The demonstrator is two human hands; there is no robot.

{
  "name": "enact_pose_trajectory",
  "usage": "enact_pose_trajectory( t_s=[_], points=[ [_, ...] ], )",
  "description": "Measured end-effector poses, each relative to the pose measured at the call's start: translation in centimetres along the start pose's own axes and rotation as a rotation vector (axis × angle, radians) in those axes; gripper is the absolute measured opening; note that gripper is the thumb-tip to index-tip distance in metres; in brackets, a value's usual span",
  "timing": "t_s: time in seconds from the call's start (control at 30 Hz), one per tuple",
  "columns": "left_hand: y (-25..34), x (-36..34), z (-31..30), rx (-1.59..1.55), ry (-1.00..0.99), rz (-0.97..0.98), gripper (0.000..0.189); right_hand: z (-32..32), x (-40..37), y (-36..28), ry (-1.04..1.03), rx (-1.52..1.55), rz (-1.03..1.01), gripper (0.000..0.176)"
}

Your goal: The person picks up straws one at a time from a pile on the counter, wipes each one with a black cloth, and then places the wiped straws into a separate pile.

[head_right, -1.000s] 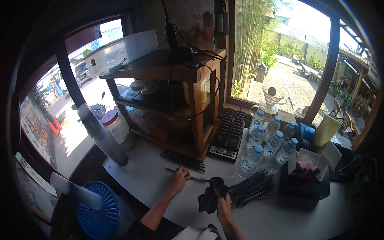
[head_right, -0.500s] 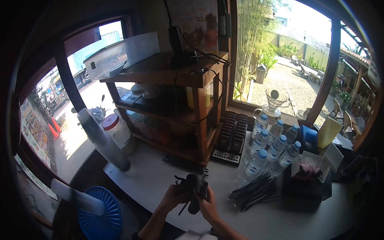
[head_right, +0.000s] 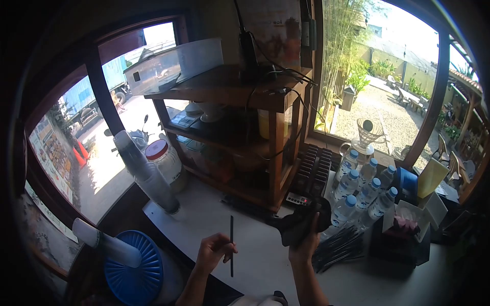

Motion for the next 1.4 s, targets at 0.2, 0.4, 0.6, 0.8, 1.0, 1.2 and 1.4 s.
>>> enact_pose_trajectory(
  t_s=[0.2,0.4,0.6,0.8,1.0,1.2,1.4],
  points=[
    [0.7,1.1,2.6,-0.021,0.193,0.356,0.006,-0.5,-5.3,5.6,-0.399,-0.418,0.330,0.049],
    [2.0,1.8,3.3,-0.031,0.362,0.417,0.008,3.0,-7.9,5.5,-0.572,-0.569,0.392,0.034],
    [1.7,2.1,3.6,-0.248,0.542,0.377,0.014,2.5,-7.1,5.5,-0.642,-0.657,0.400,0.029],
    [1.2,2.7,3.5,-0.093,0.329,0.253,0.016,2.3,-6.6,4.4,-0.508,-0.494,0.502,0.028],
    [0.7,2.1,1.7,-0.088,0.485,0.287,0.016,2.3,-7.3,5.0,-0.565,-0.577,0.397,0.024],
    [3.0,2.8,0.5,-0.278,0.552,0.351,0.016,0.2,-6.6,5.4,-0.095,-0.234,0.365,0.038],
    [1.4,2.7,1.8,-0.103,0.258,0.133,0.019,0.6,-6.2,5.3,-0.268,-0.279,0.198,0.049]
  ],
)
Point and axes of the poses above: each hand's wrist, its own x-axis towards the middle knuckle, its own z-axis out of the palm, y = z × x, the point moved 1 cm from there along x, towards the middle knuckle, and after that the axes turned 8 degrees about -x, right-handed, at the moved point
